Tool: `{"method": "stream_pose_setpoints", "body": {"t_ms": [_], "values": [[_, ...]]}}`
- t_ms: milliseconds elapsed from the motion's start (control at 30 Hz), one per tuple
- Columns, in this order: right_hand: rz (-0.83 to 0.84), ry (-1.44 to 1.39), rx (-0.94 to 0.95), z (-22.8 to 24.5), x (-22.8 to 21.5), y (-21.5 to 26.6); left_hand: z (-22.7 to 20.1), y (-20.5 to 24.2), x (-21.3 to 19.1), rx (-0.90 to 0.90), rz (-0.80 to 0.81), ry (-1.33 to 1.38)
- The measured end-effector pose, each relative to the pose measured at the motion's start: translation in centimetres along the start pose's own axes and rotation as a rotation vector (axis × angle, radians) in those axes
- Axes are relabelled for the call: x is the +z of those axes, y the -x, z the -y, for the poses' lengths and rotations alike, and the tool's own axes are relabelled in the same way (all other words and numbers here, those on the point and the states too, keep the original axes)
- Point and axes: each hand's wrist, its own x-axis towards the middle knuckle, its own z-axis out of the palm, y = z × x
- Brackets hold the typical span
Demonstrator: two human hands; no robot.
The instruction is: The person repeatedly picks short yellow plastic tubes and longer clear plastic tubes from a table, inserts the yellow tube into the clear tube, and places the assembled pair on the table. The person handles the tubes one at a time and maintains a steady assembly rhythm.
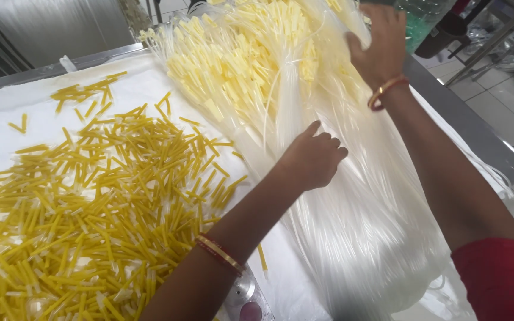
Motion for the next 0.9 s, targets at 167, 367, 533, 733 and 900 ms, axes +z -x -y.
{"method": "stream_pose_setpoints", "body": {"t_ms": [167, 367, 533, 733, 900], "values": [[0.375, 0.100, 0.009, -7.0, 8.7, -2.6, 0.8, 2.6, 0.0, -0.139, 0.201, 0.367], [0.841, -0.248, 0.297, 0.5, -3.1, -2.8, 1.1, 3.7, -0.9, -0.198, 0.083, 0.469], [0.823, -0.034, 0.303, -0.1, -13.5, 4.0, 1.0, 3.9, -0.7, -0.214, 0.049, 0.478], [0.909, -0.313, 0.559, 3.8, -20.3, 9.3, -1.3, 4.9, -0.2, -0.288, 0.065, 0.337], [0.857, -0.947, 0.774, 5.3, -20.1, 9.7, -6.6, 3.9, -4.3, -0.508, 0.148, 0.334]]}}
